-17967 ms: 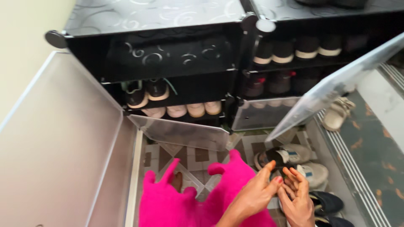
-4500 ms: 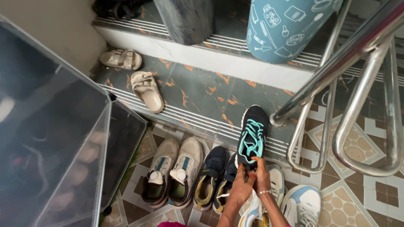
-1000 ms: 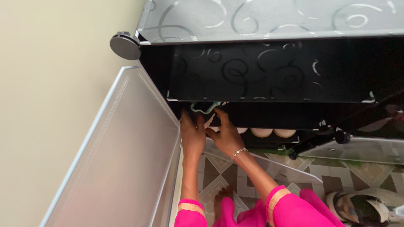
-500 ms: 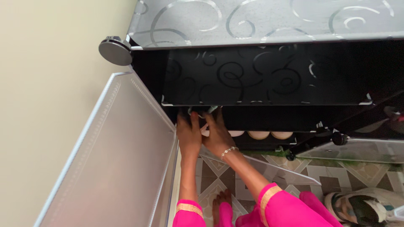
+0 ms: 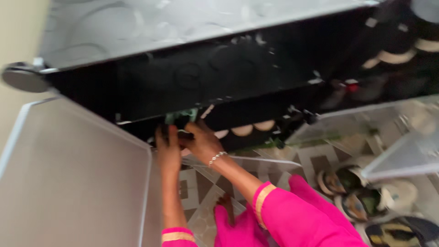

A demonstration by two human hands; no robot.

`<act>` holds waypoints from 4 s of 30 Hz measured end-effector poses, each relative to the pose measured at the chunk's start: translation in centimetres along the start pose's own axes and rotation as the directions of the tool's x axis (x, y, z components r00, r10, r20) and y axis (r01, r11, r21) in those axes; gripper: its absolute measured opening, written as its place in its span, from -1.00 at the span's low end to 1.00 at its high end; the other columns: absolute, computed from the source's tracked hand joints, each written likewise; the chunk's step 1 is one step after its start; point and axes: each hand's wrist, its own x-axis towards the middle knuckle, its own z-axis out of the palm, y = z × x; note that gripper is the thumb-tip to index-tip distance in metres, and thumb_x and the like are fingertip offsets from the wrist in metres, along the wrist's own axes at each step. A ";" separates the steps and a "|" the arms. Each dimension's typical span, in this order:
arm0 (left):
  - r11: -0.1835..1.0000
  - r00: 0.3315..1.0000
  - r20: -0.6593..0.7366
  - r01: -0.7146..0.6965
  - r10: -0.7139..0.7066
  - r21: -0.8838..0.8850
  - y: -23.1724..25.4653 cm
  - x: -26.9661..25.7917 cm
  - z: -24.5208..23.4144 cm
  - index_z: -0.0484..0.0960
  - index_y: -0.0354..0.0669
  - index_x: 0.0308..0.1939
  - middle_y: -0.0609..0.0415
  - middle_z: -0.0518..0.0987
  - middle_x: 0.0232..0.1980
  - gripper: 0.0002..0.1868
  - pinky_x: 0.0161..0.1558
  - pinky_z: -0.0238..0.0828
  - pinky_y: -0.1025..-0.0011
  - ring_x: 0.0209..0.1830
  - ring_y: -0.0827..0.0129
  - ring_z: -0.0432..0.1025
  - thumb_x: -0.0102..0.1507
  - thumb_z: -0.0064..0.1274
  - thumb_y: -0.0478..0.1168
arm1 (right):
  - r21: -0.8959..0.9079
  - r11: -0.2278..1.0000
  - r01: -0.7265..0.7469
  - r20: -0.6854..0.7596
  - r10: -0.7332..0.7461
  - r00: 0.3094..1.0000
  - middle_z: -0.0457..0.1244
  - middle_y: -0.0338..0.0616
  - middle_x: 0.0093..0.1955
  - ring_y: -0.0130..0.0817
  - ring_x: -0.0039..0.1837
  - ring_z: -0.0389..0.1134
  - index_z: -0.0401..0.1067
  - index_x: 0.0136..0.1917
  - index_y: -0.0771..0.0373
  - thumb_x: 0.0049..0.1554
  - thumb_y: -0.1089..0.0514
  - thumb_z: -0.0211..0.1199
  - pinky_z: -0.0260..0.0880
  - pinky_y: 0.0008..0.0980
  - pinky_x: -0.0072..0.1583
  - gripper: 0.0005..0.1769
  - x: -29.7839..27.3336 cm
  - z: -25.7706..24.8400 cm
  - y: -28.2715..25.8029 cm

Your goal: The person opens a multi-tier shoe cabinet and removes several pairs of sneakers one by one, placing them on the floor. The person handles each shoe individually, briefly inspecting them before setting them down.

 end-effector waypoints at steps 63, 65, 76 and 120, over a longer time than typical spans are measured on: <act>0.603 0.782 0.263 -0.174 0.565 -0.779 1.3 -53.1 8.5 -0.17 -0.37 0.58 -0.36 0.05 0.61 0.06 0.47 0.15 0.04 0.55 -0.09 0.15 0.35 0.05 0.24 | -0.520 0.853 0.047 -0.206 -0.179 0.962 0.04 0.60 0.48 0.29 0.38 0.33 0.47 0.17 0.15 -0.07 0.24 0.40 0.42 -0.07 0.30 -0.50 -50.9 -31.2 -13.2; 0.605 0.774 0.304 -0.126 0.556 -0.787 2.9 -54.1 9.2 -0.19 -0.38 0.59 -0.36 0.04 0.61 0.08 0.49 0.13 0.05 0.56 -0.08 0.14 0.35 0.06 0.24 | -0.468 0.883 -0.026 -0.249 -0.103 0.963 0.16 0.41 0.41 0.18 0.30 0.39 0.45 0.14 0.14 -0.04 0.26 0.39 0.46 -0.11 0.24 -0.55 -51.4 -31.9 -13.3; 0.804 0.619 0.589 -0.119 0.519 -0.583 13.0 -57.1 13.0 -0.20 -0.42 0.60 -0.33 -0.04 0.67 0.00 0.54 -0.06 0.04 0.65 -0.11 0.00 0.39 -0.07 0.18 | -0.422 0.825 -0.375 -0.580 0.072 0.811 0.32 -0.05 0.03 -0.03 0.02 0.43 0.49 0.01 0.11 -0.12 0.28 0.42 0.47 -0.18 0.00 -0.62 -51.8 -36.6 -10.9; 0.950 0.232 0.964 -0.309 0.132 -0.056 11.1 -64.5 57.5 -0.07 -0.34 0.56 -0.26 0.04 0.61 -0.13 0.52 -0.18 0.22 0.62 -0.03 -0.06 0.35 -0.09 0.09 | -0.015 0.706 -0.708 -0.801 0.415 0.430 0.30 -0.02 -0.05 -0.07 -0.09 0.45 0.41 -0.10 0.27 -0.01 0.26 0.32 0.43 -0.20 -0.07 -0.82 -58.4 -59.9 25.4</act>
